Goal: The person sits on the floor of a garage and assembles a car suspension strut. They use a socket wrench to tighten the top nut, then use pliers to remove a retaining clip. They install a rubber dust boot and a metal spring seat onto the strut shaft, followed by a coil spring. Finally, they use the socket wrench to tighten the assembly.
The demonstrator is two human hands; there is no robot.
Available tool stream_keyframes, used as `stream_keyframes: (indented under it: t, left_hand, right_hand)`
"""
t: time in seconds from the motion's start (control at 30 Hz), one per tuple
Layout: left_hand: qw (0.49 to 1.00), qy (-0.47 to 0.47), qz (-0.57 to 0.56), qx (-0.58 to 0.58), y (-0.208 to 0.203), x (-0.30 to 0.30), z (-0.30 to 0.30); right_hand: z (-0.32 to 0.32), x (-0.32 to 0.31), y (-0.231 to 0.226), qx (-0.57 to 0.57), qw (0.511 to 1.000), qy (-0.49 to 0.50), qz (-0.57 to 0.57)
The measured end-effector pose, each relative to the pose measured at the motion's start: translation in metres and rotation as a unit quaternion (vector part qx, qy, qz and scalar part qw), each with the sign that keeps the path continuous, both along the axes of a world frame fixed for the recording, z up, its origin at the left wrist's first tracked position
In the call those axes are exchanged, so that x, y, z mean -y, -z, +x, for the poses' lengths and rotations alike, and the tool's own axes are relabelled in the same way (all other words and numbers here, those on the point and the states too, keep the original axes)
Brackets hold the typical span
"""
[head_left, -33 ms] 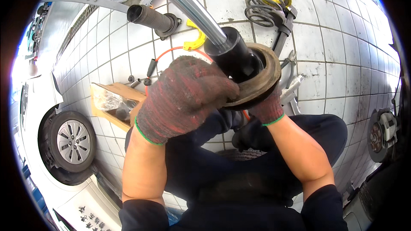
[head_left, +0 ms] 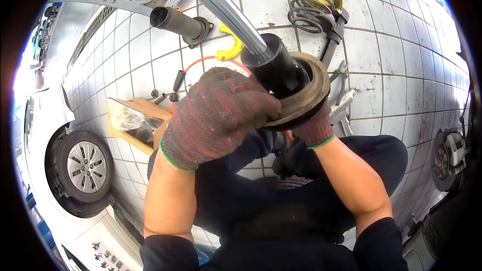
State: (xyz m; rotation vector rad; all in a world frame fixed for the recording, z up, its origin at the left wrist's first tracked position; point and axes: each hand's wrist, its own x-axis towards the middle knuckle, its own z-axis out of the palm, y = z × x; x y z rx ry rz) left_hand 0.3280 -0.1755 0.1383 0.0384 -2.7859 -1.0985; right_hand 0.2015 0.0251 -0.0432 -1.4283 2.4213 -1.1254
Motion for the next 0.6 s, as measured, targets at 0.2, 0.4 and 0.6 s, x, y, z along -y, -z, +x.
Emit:
stream_keyframes:
  t: [0.2,0.4,0.6]
  left_hand:
    - [1.0,-0.008,-0.017,0.0,0.001,0.0,-0.001]
    - [0.999,0.003,-0.042,0.025,-0.006,0.001,-0.001]
    - [0.998,0.0,-0.061,0.01,-0.004,0.003,0.0]
  right_hand:
    - [-0.002,0.0,-0.006,0.036,0.999,-0.033,0.01]
    - [0.001,0.001,-0.004,0.016,1.0,-0.007,-0.012]
    - [-0.004,0.007,-0.012,0.047,0.999,0.003,-0.028]
